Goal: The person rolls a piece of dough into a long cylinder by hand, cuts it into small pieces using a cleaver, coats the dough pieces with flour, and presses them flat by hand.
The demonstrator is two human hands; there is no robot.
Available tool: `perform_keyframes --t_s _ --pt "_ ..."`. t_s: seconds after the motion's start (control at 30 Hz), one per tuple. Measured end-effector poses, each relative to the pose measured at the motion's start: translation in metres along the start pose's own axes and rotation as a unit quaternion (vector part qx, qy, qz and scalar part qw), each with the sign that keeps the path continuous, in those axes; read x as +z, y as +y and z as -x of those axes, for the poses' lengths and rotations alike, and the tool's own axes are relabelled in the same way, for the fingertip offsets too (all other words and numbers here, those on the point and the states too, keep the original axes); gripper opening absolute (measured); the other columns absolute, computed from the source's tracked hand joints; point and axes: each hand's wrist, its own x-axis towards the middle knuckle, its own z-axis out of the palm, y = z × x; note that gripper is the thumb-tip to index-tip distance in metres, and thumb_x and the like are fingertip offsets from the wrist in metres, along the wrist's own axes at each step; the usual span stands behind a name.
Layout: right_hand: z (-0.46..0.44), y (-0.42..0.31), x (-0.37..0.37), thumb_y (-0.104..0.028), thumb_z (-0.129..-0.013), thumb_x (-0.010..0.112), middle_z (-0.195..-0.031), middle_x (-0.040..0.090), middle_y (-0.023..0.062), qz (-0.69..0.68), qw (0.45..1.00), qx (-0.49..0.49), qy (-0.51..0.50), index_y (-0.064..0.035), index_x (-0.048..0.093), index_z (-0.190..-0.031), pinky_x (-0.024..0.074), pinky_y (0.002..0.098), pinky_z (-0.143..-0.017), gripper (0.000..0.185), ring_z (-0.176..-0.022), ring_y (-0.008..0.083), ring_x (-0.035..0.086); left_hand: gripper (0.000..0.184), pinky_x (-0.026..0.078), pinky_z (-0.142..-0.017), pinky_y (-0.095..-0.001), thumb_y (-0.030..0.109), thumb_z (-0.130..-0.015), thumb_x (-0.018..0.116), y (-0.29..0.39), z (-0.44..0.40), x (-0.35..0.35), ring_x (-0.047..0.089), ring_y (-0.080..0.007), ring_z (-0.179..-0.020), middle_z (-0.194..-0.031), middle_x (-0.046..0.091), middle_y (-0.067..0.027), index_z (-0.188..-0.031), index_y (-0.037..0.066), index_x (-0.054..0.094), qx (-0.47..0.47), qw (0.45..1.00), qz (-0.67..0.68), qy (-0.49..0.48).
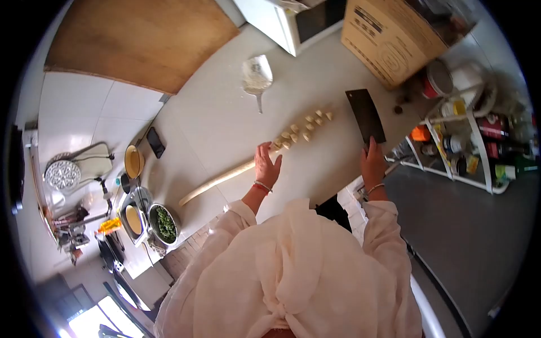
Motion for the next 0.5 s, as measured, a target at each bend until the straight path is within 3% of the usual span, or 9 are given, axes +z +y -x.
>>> perform_keyframes --t_s 0.13,0.27,0.33,0.43,0.5 --pt "-0.017 0.004 0.001 -0.016 -0.090 0.068 -0.117 0.058 0.0196 0.030 0.999 -0.042 -0.014 -0.0038 0.045 -0.139 0.0494 0.0438 -0.093 0.055 -0.113 0.0363 0.056 0.049 0.044 -0.099 -0.0451 0.006 -0.082 0.072 -0.005 0.013 -0.018 0.056 -0.0339 -0.111 -0.120 0.055 -0.0142 -0.126 0.005 0.050 -0.019 1.000 -0.019 0.001" --pt "-0.040 -0.009 -0.011 -0.014 -0.090 0.067 -0.117 0.058 0.0193 0.115 0.991 -0.049 -0.056 -0.0027 0.055 -0.124 0.0499 0.0447 -0.091 0.039 -0.112 0.0367 0.056 0.027 0.049 -0.091 -0.0412 0.007 -0.086 0.067 -0.022 0.019 -0.035 0.061 -0.0319 -0.104 -0.108 0.063 -0.0127 -0.111 0.004 0.060 -0.059 0.997 0.028 0.039" --pt "-0.059 -0.031 -0.020 -0.013 -0.089 0.066 -0.117 0.058 0.0198 0.200 0.973 -0.032 -0.106 -0.0030 0.059 -0.115 0.0498 0.0450 -0.090 0.029 -0.113 0.0374 0.055 0.026 0.052 -0.087 -0.0401 0.008 -0.087 0.067 -0.028 0.012 -0.043 0.064 -0.0309 -0.099 -0.105 0.065 -0.0124 -0.112 0.004 0.061 -0.096 0.993 0.045 0.059" --pt "-0.108 -0.091 -0.011 -0.012 -0.089 0.065 -0.111 0.061 0.0185 0.048 0.986 -0.147 -0.060 -0.0040 0.062 -0.102 0.0509 0.0445 -0.084 0.016 -0.106 0.0373 0.058 0.027 0.054 -0.080 -0.0388 0.013 -0.089 0.067 -0.034 -0.019 -0.042 0.068 -0.0278 -0.092 -0.104 0.068 -0.0127 -0.114 0.003 0.060 -0.151 0.979 0.111 0.073" --pt "-0.153 -0.152 0.018 -0.012 -0.088 0.064 -0.102 0.064 0.0164 -0.211 0.943 -0.255 -0.034 -0.0053 0.063 -0.100 0.0514 0.0458 -0.078 0.014 -0.094 0.0368 0.062 0.034 0.054 -0.081 -0.0413 0.017 -0.088 0.070 -0.023 -0.060 -0.038 0.067 -0.0292 -0.094 -0.105 0.068 -0.0150 -0.116 0.002 0.057 -0.191 0.959 0.194 0.074"
